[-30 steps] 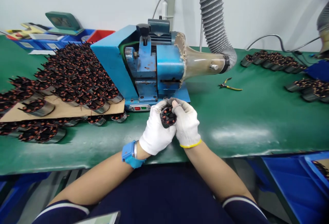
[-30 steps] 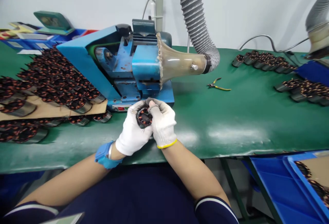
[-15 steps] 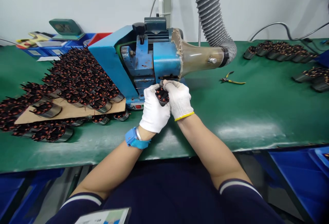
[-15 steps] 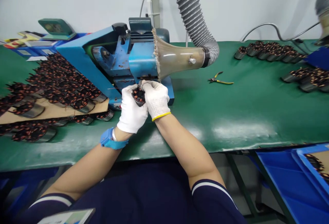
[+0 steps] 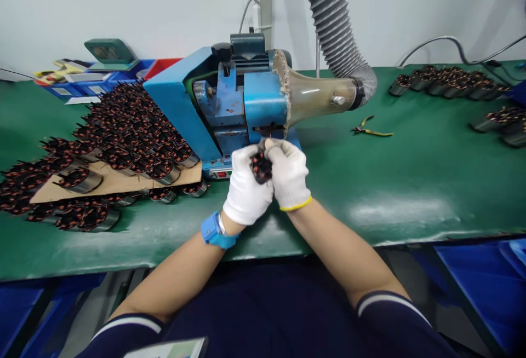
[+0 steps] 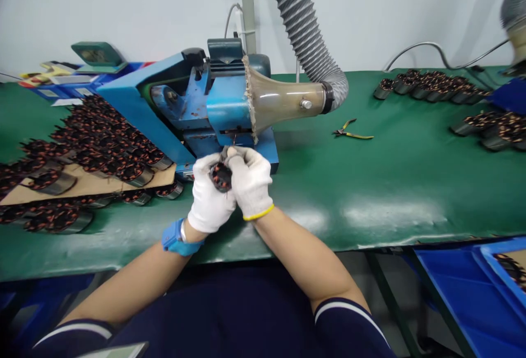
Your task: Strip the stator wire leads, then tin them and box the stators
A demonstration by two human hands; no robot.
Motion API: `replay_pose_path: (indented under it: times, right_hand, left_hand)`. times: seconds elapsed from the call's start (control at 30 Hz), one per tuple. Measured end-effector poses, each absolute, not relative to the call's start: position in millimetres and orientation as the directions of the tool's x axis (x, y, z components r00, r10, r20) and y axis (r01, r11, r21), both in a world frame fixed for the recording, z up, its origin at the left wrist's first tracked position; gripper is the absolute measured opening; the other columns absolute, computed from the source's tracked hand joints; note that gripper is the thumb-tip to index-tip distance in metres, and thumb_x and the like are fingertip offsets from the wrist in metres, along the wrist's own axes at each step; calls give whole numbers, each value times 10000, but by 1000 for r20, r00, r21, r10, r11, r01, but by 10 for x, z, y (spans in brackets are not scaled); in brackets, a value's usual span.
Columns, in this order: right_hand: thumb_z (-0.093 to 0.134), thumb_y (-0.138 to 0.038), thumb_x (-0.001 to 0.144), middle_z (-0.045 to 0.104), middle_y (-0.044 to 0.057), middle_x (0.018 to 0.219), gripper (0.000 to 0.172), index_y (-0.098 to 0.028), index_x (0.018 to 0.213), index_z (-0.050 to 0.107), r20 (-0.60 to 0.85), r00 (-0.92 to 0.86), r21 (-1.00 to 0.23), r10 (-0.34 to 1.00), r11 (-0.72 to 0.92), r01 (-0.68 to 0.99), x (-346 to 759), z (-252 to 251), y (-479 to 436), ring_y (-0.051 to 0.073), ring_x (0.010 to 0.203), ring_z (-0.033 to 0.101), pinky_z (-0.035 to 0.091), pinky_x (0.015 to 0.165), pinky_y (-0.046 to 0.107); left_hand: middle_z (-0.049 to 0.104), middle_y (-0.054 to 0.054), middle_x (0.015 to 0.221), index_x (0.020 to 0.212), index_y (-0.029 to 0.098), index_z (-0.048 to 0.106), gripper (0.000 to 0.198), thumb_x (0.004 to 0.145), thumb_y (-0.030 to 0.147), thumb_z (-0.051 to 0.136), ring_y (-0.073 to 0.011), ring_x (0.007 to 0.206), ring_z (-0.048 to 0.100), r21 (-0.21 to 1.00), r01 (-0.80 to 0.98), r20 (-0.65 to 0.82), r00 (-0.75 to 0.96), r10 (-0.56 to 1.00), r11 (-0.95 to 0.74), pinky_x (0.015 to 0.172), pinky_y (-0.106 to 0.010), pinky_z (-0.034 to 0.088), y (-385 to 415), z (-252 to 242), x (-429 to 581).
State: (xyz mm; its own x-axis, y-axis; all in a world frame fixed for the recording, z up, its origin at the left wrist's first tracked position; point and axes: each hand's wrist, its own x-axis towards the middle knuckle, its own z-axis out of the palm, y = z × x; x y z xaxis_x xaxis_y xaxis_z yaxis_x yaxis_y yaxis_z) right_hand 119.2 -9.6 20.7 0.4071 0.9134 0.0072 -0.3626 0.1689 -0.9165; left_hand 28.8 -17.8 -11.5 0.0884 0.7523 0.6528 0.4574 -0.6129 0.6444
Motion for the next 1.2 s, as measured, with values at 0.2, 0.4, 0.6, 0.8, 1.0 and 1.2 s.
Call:
replay_pose_path:
  times: [0.2,0.4,0.6,0.8,1.0,1.2]
  right_hand:
    - [635,-347,816,737,24,768,211,-168,866,735,162,397,-948,903,254,-191,1163,155,-412,136,680,654,527,650,252]
    - [646,-324,793,695,1,674,155,-175,775,683,39,479,-887,877,251,-387,1347,209,-270,127,649,653,554,689,279]
    - [667,-348,764,709,5,751,176,-175,793,659,-10,494,-779,869,303,-549,1393,196,-190,142,750,680,569,825,349]
    - [720,-369,718,722,14,724,245,-159,844,729,-26,287,-940,958,74,-332,1222,107,-253,127,675,638,524,672,258]
    - [691,-265,638,682,-22,630,123,-163,703,712,-88,326,-906,941,61,-419,1233,131,24,118,646,610,503,672,258]
    - [678,-254,633,652,-43,592,84,-172,652,679,-63,428,-923,902,110,-369,1216,213,183,119,639,593,500,698,274]
  left_hand:
    - [521,-155,1267,1334,197,357,684,728,193,675,-272,1190,573,586,387,704,193,684,-712,1030,-441,490,-364,-105,184]
    - [593,-85,1082,1129,211,433,545,713,323,767,-216,970,648,704,417,614,52,788,-575,897,-397,556,-356,-87,257]
    - [586,-45,998,1061,224,439,522,686,331,786,-190,873,637,715,452,616,-49,786,-532,844,-377,551,-321,-191,279]
    - [613,-64,1093,1174,225,471,519,719,204,721,-198,950,654,758,439,533,11,846,-483,851,-351,549,-302,-238,245]
    - [610,-74,1084,1153,211,486,495,713,212,714,-207,955,654,738,491,532,-2,847,-462,869,-362,553,-170,-159,288]
    - [604,-87,1087,1097,214,464,428,740,247,697,-221,981,647,752,482,533,-44,845,-450,870,-366,550,-16,-4,368]
